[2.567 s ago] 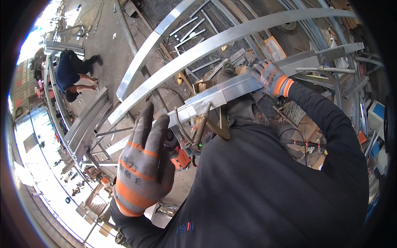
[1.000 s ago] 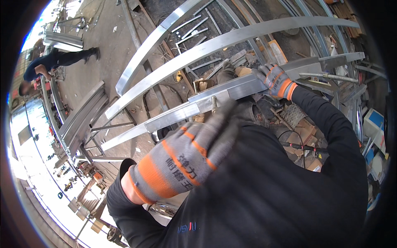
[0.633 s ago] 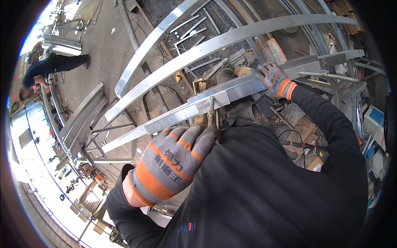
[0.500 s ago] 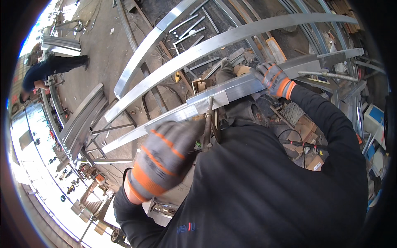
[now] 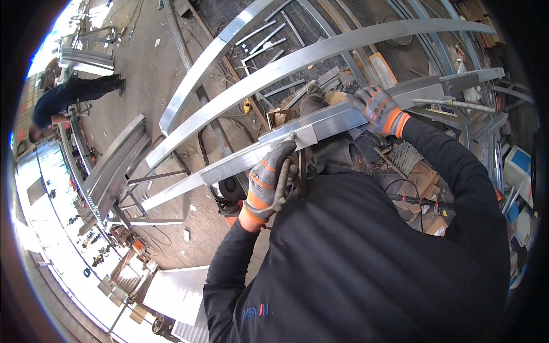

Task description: The person aligns and tack welds curved metal frame sections using a welding torch and magnetic clamps. They repeatedly adjust the pieces, apply brief welds, and reposition the frame to continue joining the components in a workshop setting.

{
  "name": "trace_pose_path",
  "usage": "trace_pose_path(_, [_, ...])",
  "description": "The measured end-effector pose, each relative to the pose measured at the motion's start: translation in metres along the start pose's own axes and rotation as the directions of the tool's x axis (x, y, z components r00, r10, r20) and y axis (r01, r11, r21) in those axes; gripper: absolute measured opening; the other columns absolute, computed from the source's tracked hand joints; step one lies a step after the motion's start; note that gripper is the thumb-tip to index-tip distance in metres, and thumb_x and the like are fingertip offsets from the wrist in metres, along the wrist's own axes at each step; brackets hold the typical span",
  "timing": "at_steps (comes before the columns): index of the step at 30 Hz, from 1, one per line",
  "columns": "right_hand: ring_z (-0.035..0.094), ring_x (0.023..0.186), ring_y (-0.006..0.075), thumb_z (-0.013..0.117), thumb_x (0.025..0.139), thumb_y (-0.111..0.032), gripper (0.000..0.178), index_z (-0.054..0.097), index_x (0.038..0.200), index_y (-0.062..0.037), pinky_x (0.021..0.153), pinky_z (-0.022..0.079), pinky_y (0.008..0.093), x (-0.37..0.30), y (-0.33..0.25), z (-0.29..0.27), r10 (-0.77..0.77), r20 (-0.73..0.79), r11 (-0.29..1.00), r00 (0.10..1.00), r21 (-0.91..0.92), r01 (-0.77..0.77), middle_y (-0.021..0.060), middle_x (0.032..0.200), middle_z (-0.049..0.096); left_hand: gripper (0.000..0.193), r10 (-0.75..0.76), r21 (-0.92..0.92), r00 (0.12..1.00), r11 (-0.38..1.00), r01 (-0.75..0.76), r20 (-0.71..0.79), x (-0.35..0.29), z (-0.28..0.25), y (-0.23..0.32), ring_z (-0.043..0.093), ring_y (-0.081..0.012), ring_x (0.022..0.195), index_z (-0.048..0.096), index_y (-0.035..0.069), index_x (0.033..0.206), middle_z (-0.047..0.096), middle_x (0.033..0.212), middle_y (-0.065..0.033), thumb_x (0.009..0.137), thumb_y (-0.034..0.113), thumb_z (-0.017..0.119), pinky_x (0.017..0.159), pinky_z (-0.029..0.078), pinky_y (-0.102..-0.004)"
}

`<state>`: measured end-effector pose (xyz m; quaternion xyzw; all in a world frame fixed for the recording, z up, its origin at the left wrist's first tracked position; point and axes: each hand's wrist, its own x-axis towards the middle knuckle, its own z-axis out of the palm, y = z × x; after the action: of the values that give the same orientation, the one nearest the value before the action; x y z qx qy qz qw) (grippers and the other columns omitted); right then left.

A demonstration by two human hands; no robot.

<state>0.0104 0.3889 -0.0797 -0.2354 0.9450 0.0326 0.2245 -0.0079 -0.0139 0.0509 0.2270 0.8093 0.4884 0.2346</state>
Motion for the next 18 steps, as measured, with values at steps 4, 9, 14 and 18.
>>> trace_pose_path(4, [0.066, 0.136, 0.0332, 0.074, 0.097, -0.026, 0.082, 0.049, 0.173, -0.0083, 0.112, 0.052, 0.0471, -0.001, 0.000, -0.002, 0.003, 0.017, 1.000, 1.000, 0.002, -0.003, 0.0152, 0.149, 0.067, 0.037, 0.051, -0.003, 0.997, 0.999, -0.052, -0.058, 0.002, 0.006, -0.003, 0.078, -0.0401, 0.116, 0.069, -0.001, 0.148, 0.077, 0.131, -0.0219, 0.111, 0.006, 0.065, 0.103, 0.061, -0.0447])
trace_pose_path(9, [0.066, 0.136, 0.0327, 0.077, 0.095, -0.027, 0.085, 0.048, 0.173, -0.0084, 0.113, 0.051, 0.0472, -0.002, 0.000, -0.004, 0.003, 0.035, 1.000, 0.999, 0.012, -0.004, 0.0145, 0.149, 0.067, 0.037, 0.147, 0.107, 0.988, 0.984, -0.141, -0.046, 0.003, 0.012, -0.010, 0.077, -0.0437, 0.117, 0.070, -0.002, 0.145, 0.077, 0.132, -0.0225, 0.109, 0.003, 0.068, 0.102, 0.061, -0.0461])
trace_pose_path(14, [0.066, 0.136, 0.0327, 0.077, 0.093, -0.028, 0.086, 0.049, 0.173, -0.0087, 0.115, 0.049, 0.0472, -0.001, 0.000, 0.000, 0.002, 0.018, 1.000, 1.000, 0.010, -0.002, 0.0140, 0.147, 0.067, 0.039, 0.081, 0.022, 0.990, 0.997, -0.079, -0.116, 0.001, 0.013, 0.007, 0.077, -0.0328, 0.125, 0.069, -0.003, 0.149, 0.078, 0.140, -0.0216, 0.119, 0.017, 0.056, 0.110, 0.058, -0.0420])
trace_pose_path(18, [0.065, 0.137, 0.0328, 0.076, 0.094, -0.028, 0.086, 0.048, 0.173, -0.0089, 0.115, 0.049, 0.0469, -0.001, 0.000, 0.002, -0.002, 0.007, 1.000, 1.000, 0.019, 0.002, 0.0144, 0.147, 0.067, 0.044, 0.080, -0.252, 0.957, 0.956, -0.153, -0.278, -0.011, 0.020, 0.041, 0.072, -0.0396, 0.136, 0.061, -0.003, 0.155, 0.076, 0.140, -0.0239, 0.114, 0.010, 0.062, 0.131, 0.043, -0.0554])
